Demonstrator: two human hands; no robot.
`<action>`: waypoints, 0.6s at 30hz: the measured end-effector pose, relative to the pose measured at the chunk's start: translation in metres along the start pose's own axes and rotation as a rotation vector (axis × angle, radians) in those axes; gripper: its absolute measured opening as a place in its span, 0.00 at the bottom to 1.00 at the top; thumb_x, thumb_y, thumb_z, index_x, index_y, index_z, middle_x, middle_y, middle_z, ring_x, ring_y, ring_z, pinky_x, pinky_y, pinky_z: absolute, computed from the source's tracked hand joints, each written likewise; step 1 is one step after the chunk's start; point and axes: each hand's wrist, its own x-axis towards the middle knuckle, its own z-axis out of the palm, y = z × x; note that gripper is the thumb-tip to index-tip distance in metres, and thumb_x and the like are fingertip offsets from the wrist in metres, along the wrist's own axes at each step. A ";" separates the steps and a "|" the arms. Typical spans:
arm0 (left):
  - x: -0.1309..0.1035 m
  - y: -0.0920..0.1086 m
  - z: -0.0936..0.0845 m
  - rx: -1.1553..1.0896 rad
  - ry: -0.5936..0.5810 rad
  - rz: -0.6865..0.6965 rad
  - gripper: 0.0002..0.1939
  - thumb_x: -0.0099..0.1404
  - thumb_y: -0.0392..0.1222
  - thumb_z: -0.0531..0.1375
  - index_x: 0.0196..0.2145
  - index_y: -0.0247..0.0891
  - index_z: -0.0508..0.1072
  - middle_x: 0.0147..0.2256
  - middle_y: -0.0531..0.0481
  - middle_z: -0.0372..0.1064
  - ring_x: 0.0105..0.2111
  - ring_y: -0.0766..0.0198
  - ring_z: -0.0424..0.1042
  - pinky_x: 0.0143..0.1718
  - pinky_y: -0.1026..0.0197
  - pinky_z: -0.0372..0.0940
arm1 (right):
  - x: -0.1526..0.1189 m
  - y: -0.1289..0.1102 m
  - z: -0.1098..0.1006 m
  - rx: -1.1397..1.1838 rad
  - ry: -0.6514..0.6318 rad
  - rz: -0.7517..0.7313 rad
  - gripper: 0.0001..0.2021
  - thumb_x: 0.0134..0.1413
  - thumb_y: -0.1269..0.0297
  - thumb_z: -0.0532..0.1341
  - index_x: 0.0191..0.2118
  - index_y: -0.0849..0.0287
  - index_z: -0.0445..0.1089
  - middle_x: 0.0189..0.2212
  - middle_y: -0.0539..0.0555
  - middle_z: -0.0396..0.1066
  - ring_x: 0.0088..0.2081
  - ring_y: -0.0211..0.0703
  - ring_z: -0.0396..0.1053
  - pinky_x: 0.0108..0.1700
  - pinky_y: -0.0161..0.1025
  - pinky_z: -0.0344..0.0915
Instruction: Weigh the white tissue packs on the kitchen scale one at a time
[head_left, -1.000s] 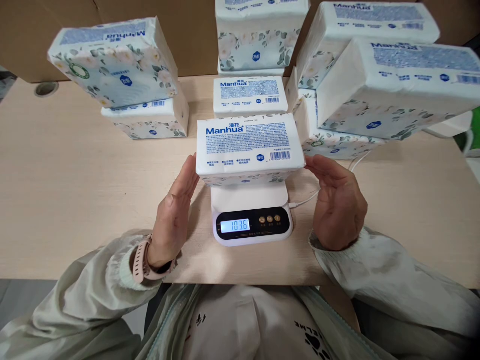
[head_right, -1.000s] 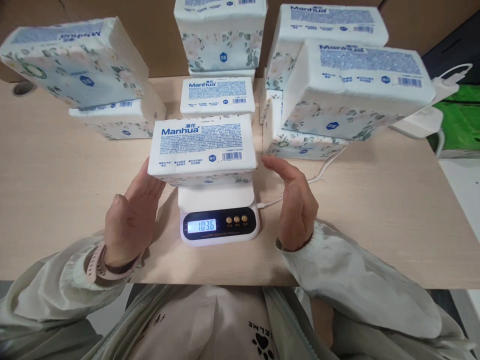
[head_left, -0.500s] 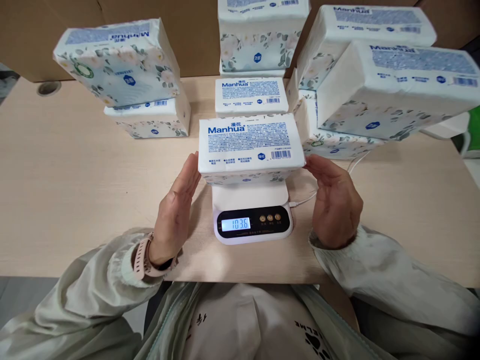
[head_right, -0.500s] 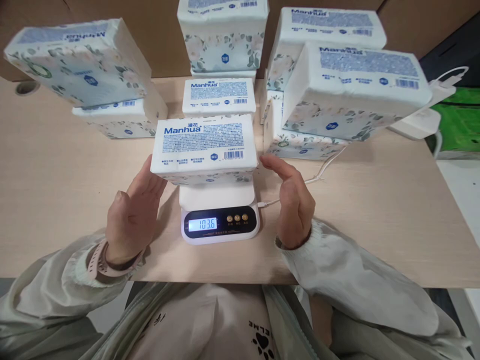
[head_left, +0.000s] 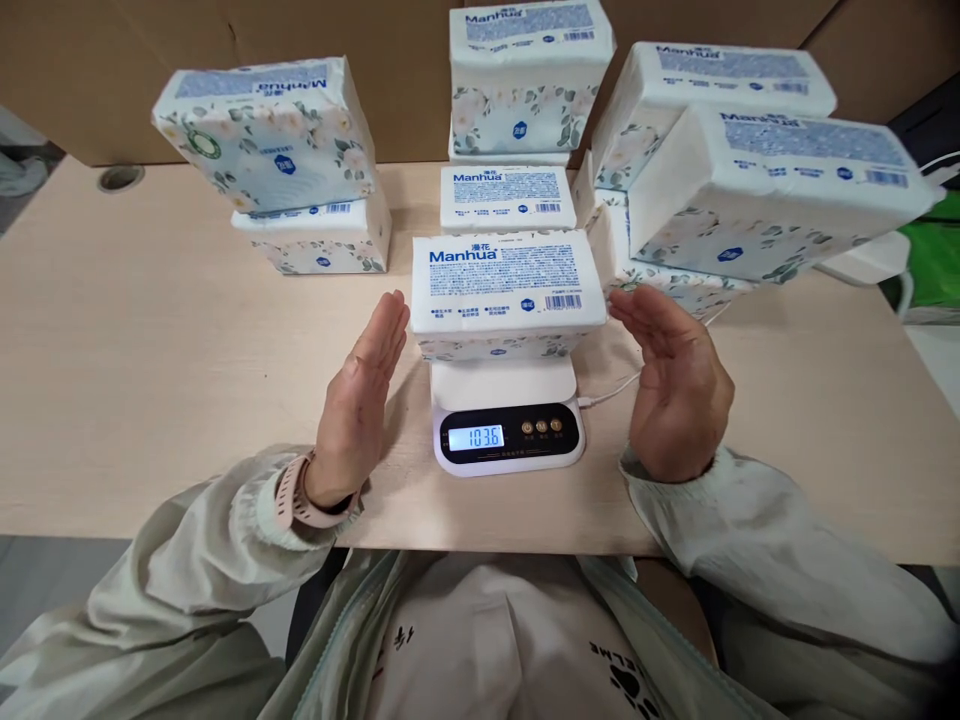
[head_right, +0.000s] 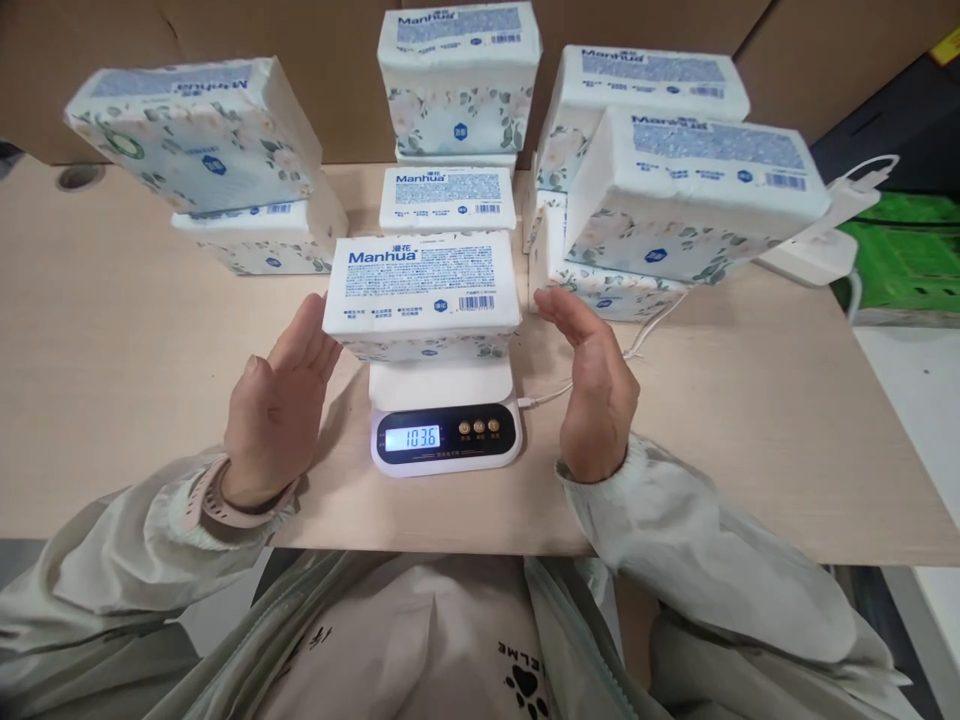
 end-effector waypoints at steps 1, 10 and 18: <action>0.000 0.000 0.000 -0.001 0.000 0.003 0.29 0.81 0.63 0.50 0.72 0.56 0.68 0.76 0.58 0.56 0.80 0.50 0.46 0.83 0.42 0.42 | 0.000 -0.001 -0.001 0.005 -0.014 0.007 0.23 0.71 0.43 0.54 0.58 0.44 0.78 0.57 0.52 0.81 0.65 0.60 0.75 0.74 0.65 0.64; 0.010 0.006 0.004 -0.014 0.010 -0.047 0.31 0.79 0.68 0.51 0.70 0.54 0.70 0.75 0.58 0.57 0.79 0.49 0.47 0.82 0.40 0.43 | 0.011 -0.012 -0.008 0.064 -0.167 0.135 0.21 0.73 0.43 0.56 0.59 0.42 0.79 0.62 0.48 0.79 0.71 0.57 0.69 0.78 0.66 0.59; 0.019 0.026 0.002 -0.065 0.119 -0.032 0.23 0.76 0.62 0.56 0.55 0.49 0.82 0.67 0.55 0.71 0.76 0.42 0.56 0.78 0.37 0.55 | 0.032 -0.068 0.027 -0.030 -0.721 0.196 0.27 0.73 0.42 0.56 0.72 0.39 0.66 0.75 0.43 0.64 0.78 0.55 0.57 0.79 0.64 0.57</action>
